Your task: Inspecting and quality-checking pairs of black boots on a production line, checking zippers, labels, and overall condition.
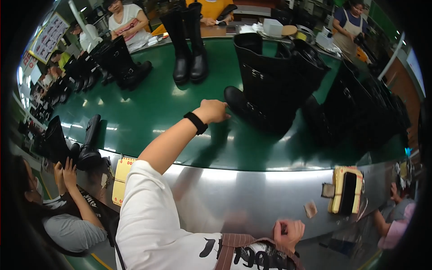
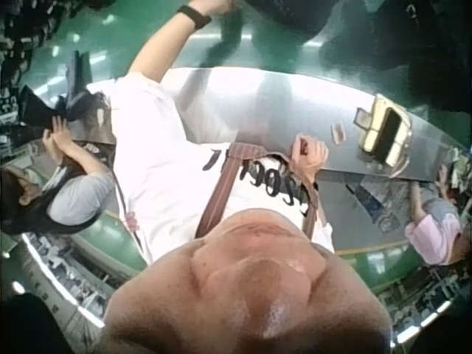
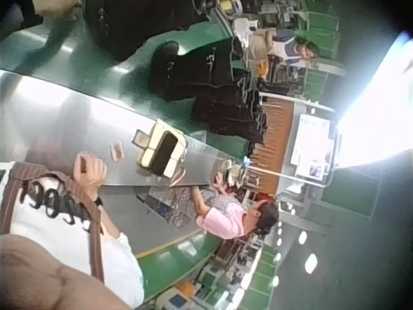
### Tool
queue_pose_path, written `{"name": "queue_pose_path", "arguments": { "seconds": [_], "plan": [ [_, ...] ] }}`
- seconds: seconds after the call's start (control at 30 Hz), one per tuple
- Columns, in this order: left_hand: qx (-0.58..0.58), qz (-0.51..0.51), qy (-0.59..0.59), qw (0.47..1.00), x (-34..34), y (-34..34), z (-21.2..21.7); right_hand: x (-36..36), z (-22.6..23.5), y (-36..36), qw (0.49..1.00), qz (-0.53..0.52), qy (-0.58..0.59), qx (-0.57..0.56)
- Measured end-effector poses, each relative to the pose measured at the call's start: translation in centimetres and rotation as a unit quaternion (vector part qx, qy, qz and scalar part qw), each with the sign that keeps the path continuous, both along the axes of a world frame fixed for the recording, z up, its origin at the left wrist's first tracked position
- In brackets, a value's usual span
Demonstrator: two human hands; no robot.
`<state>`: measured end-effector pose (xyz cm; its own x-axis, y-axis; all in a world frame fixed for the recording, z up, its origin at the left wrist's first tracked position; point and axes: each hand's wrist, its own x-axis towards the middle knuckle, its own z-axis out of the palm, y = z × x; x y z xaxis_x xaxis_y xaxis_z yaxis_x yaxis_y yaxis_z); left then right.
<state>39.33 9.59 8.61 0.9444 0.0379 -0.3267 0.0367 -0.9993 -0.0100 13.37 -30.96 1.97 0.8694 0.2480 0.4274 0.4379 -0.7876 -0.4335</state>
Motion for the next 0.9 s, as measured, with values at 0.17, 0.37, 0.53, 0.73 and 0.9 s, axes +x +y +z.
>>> {"name": "queue_pose_path", "arguments": {
  "seconds": [0.17, 0.37, 0.53, 0.73, 0.9],
  "plan": [
    [-0.106, -0.124, -0.037, 0.986, -13.1, -7.6, 2.7, -0.5, 1.1, -0.3, 0.999, 0.007, 0.034, 0.029],
    [-0.193, -0.154, 0.087, 0.965, -23.4, -10.6, 3.6, 2.5, 4.6, -5.1, 0.991, 0.123, 0.016, -0.047],
    [-0.247, -0.115, -0.035, 0.962, -26.1, -11.3, 1.4, 5.7, 5.3, -9.1, 0.984, 0.093, -0.04, -0.144],
    [-0.561, 0.12, -0.031, 0.818, -25.1, -9.6, 1.3, 5.4, 4.4, -8.3, 0.984, 0.102, 0.026, -0.145],
    [-0.632, 0.216, -0.06, 0.742, -23.9, -8.3, 1.1, 7.8, 5.3, -8.8, 0.99, 0.07, -0.036, -0.114]
  ]
}}
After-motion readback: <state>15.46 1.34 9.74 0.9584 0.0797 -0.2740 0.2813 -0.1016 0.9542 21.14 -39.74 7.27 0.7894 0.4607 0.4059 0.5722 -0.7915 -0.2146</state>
